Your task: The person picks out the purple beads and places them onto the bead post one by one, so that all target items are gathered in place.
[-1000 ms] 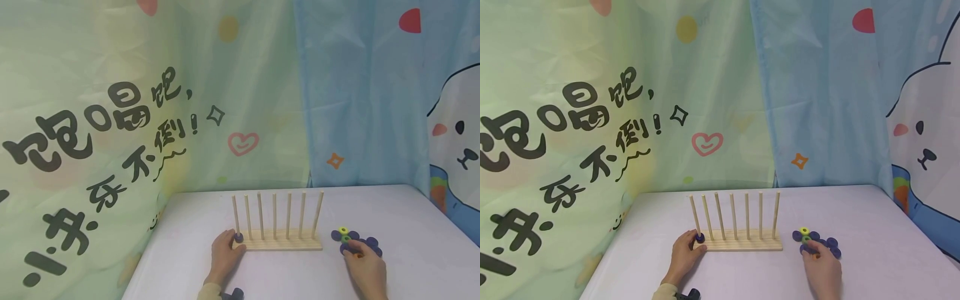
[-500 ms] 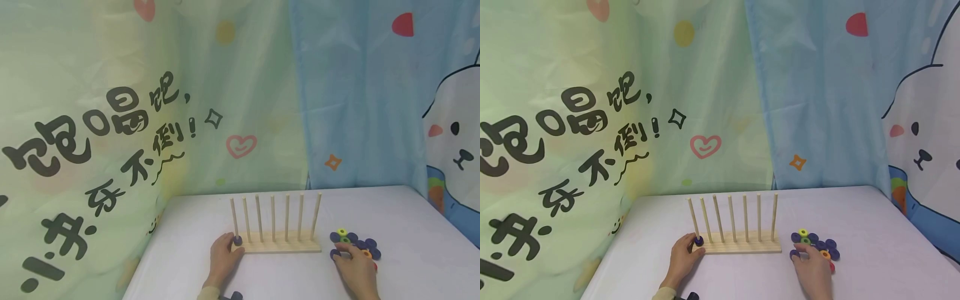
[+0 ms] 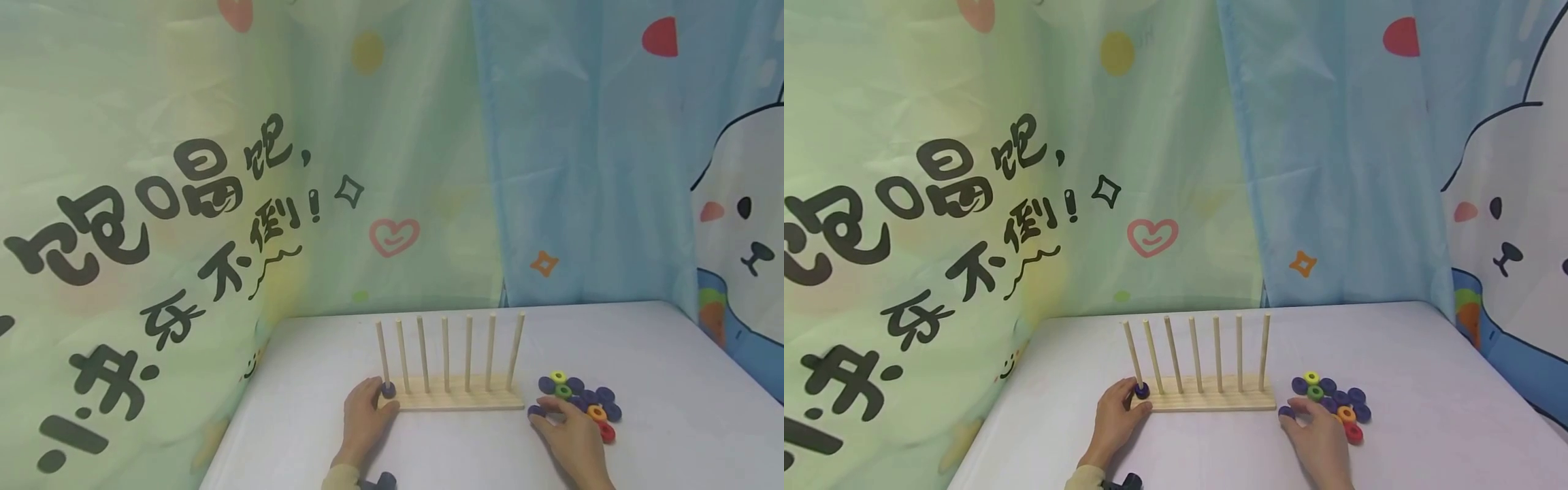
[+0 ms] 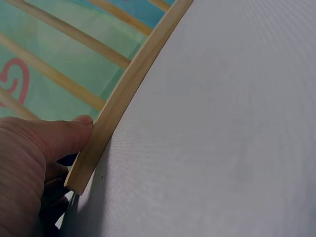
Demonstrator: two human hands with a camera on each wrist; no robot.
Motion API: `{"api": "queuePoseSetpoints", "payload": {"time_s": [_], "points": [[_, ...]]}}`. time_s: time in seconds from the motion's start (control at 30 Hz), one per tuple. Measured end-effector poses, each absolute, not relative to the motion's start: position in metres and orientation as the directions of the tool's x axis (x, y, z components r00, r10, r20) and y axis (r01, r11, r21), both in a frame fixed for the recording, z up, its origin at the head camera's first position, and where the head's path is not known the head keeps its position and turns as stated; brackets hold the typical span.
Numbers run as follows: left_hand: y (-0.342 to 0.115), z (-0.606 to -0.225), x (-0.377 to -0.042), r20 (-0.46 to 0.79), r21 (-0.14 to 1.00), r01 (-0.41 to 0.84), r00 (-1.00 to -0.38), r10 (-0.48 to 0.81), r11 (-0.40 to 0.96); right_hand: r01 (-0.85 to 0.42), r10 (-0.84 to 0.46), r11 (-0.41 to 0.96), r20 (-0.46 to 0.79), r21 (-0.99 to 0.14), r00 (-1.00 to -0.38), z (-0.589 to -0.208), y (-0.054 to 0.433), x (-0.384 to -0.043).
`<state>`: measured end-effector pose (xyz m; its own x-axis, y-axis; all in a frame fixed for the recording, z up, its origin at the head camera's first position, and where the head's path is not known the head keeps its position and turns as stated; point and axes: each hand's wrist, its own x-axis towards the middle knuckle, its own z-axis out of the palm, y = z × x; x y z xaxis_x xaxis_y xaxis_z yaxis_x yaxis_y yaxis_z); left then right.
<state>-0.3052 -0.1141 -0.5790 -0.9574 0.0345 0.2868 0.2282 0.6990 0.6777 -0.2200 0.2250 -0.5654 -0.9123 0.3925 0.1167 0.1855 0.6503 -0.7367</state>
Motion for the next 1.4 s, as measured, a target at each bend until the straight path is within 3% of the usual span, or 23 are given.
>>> {"api": "queuePoseSetpoints", "payload": {"time_s": [0.4,1.4], "points": [[-0.115,-0.576,-0.301,0.266,0.706,0.212,-0.964,0.024,0.676,0.181,0.299,0.710,0.059,-0.680,-0.952,-0.566,0.223,-0.220],[-0.113,-0.578,-0.305,0.247,0.677,0.197,-0.968,0.032,0.709,0.163,0.346,0.649,0.097,-0.744,-0.933,-0.567,0.211,-0.221]]}}
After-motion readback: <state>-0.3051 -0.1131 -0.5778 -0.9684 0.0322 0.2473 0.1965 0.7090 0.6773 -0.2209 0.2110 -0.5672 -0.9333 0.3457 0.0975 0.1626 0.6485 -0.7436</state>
